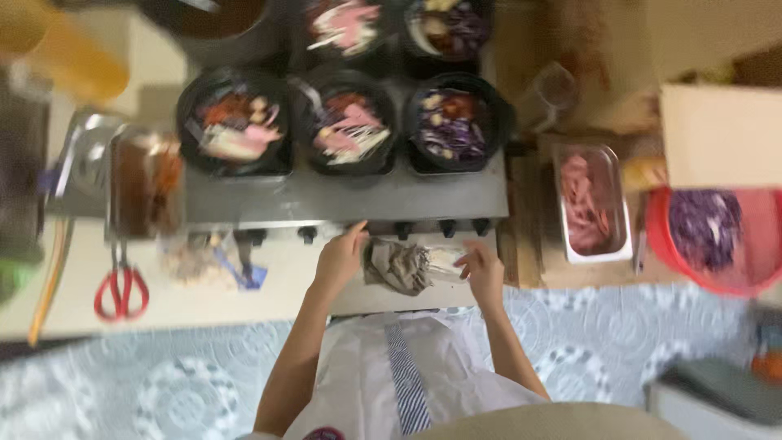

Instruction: The person adds slices of ham and other toppings from metal trays into several clay pots on a gas stove, ladles red broth from a large pot into the pots, fetches water in a plastic pitcher, adds blocks of instant noodles into the pots, retrieves frozen meat portions from a chest freezer, unwraps them, and places the meat portions on top of the noodles in the pots.

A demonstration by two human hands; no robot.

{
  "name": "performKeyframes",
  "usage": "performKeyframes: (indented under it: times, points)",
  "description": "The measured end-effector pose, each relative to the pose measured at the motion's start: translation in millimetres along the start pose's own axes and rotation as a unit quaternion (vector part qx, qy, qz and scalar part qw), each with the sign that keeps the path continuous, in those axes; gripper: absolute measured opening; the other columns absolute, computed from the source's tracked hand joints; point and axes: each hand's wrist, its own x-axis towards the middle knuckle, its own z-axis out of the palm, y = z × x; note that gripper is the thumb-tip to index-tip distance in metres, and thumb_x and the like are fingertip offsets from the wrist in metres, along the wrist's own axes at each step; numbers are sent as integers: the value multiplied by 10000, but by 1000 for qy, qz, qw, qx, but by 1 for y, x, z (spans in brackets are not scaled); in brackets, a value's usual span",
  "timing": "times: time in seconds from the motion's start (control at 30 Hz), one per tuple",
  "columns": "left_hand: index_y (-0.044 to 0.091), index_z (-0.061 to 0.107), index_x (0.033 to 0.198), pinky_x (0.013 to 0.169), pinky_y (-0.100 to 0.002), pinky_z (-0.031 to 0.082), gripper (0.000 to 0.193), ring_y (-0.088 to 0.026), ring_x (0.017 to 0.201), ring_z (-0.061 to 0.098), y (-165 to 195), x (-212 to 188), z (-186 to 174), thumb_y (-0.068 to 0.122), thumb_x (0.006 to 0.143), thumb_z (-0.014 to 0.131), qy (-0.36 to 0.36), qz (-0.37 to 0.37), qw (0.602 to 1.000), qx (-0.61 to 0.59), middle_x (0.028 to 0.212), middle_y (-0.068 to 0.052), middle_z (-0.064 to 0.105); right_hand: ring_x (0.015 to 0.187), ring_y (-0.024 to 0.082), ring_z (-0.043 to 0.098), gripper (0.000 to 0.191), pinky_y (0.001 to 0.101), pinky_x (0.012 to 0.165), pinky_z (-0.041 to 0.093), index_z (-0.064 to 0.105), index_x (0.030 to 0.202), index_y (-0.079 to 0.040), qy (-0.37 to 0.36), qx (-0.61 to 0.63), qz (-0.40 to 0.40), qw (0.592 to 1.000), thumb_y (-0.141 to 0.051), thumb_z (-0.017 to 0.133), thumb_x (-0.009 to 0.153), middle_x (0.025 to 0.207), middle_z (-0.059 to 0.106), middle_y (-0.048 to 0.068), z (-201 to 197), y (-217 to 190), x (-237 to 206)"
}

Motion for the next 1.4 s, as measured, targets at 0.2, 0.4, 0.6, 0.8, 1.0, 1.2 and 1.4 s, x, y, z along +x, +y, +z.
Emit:
performKeyframes:
  times: [0.2, 0.4, 0.6, 0.8, 1.0, 1.2, 1.4]
  points:
    - [59, 637, 1292, 888, -390, 578, 374, -287, 1026, 741, -44, -50, 4, 36, 920, 622, 225, -60, 966, -108, 1229, -143, 721, 579, 151, 664, 281, 291, 542, 536, 650, 1189, 27, -243, -66, -61, 966, -117, 616, 950, 970, 742, 115, 56, -77, 32]
    - [48, 714, 1200, 855, -355, 579, 283, -244, 958, 768, -48, -120, -44, 24, 925, 652, 381, -131, 911, -90, 1076, -140, 772, 701, 133, 677, 414, 273, 702, 562, 760, 1059, 7, -409, 13, -106, 906, -274, 462, 1121, 933, 793, 85, 142, -163, 47]
    - [13, 705, 1174, 772, -307, 570, 243, -187, 965, 760, -71, -142, -112, -9, 952, 608, 461, -137, 865, -143, 1089, -113, 768, 917, 135, 760, 254, 290, 838, 588, 674, 1230, -34, -471, 10, -311, 825, -199, 588, 1058, 1036, 787, 63, 256, -230, 19]
    - [4, 705, 1153, 725, -305, 563, 233, -175, 834, 741, -115, -81, -223, -9, 928, 647, 392, -62, 915, -71, 1007, -121, 753, 887, 139, 750, 248, 274, 785, 606, 618, 1264, -66, -399, 42, -330, 855, -107, 613, 1020, 1162, 748, 58, 339, -304, 38]
    - [40, 714, 1192, 677, -268, 532, 237, -124, 771, 697, -145, -24, -285, 27, 967, 643, 325, -25, 941, -87, 915, -90, 756, 744, 160, 736, 253, 279, 650, 607, 744, 1074, -80, -96, -81, -301, 945, 66, 590, 937, 999, 782, 97, 366, -369, 210]
    - [39, 720, 1207, 693, -245, 485, 228, -105, 822, 625, -166, 21, -277, 51, 996, 634, 220, -36, 940, -259, 990, -65, 725, 1064, 410, 674, 375, 478, 936, 519, 688, 1225, 6, -140, -298, -375, 866, -6, 671, 851, 1130, 704, 238, 412, -401, 322]
    - [21, 694, 1223, 830, -261, 546, 225, -131, 946, 697, -154, 117, -317, 102, 1025, 625, 192, 84, 965, -158, 1065, -79, 757, 1099, 385, 660, 447, 463, 942, 524, 655, 1278, -33, -258, -366, -306, 840, -16, 645, 831, 1181, 690, 229, 448, -411, 333]
